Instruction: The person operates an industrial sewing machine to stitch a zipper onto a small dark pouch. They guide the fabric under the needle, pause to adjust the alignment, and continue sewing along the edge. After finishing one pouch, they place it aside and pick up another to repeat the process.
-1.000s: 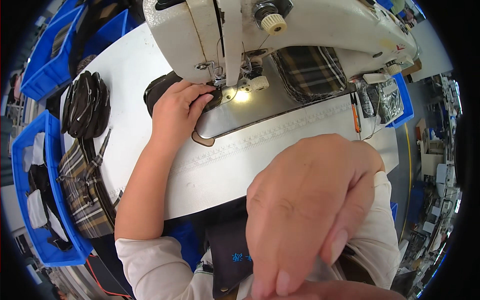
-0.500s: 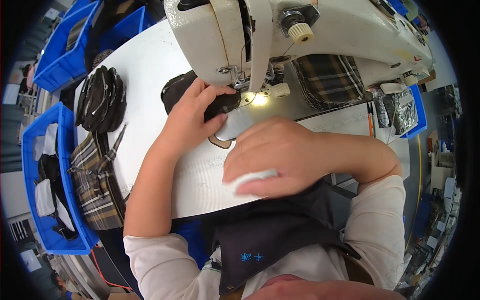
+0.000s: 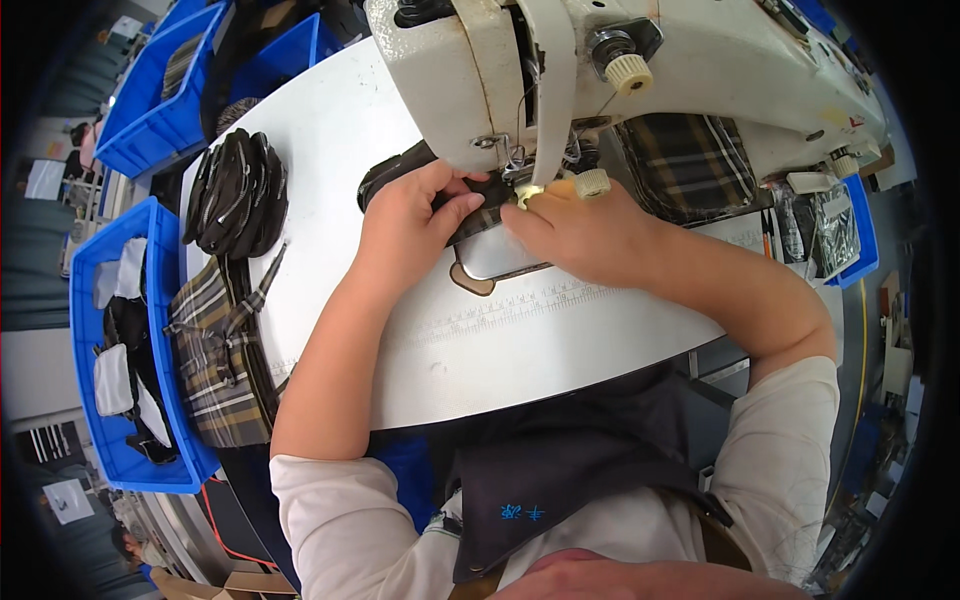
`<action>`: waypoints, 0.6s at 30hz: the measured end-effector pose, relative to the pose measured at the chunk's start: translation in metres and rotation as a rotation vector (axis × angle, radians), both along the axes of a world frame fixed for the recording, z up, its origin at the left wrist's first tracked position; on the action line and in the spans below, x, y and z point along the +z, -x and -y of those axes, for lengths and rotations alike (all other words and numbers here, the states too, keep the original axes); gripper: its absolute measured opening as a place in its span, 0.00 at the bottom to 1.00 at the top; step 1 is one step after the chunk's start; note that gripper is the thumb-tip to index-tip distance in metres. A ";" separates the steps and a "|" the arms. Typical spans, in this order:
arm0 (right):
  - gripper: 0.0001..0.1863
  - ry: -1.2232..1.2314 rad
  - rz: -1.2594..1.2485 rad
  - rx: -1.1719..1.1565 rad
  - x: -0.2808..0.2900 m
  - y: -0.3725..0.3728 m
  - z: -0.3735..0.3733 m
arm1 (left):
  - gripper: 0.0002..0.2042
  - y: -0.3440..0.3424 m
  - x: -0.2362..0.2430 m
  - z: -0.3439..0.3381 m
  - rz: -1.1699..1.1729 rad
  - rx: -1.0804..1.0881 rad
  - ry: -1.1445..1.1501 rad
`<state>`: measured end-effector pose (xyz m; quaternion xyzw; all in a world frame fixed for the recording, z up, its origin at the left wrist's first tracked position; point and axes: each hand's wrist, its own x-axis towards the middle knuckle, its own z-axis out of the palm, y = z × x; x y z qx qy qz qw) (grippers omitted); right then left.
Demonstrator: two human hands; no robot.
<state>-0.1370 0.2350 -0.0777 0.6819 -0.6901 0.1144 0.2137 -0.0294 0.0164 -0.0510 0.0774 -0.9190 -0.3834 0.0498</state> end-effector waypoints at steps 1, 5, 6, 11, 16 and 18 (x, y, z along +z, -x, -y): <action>0.07 -0.027 -0.031 -0.053 0.002 -0.001 0.005 | 0.10 0.001 0.001 0.001 0.048 0.020 -0.048; 0.09 0.089 -0.238 -0.139 0.001 -0.001 0.022 | 0.11 0.002 -0.008 0.008 0.022 0.007 -0.108; 0.09 0.109 -0.212 -0.144 -0.003 0.000 0.024 | 0.12 0.004 -0.006 0.007 0.038 0.011 -0.116; 0.09 0.157 -0.132 -0.117 -0.015 0.004 0.026 | 0.15 -0.004 -0.010 0.005 -0.155 -0.095 0.035; 0.11 0.194 0.034 -0.128 -0.016 0.004 0.024 | 0.17 -0.012 -0.011 -0.015 -0.351 -0.091 0.457; 0.12 0.211 0.085 -0.116 -0.014 0.003 0.023 | 0.16 -0.010 -0.015 -0.014 -0.434 -0.077 0.537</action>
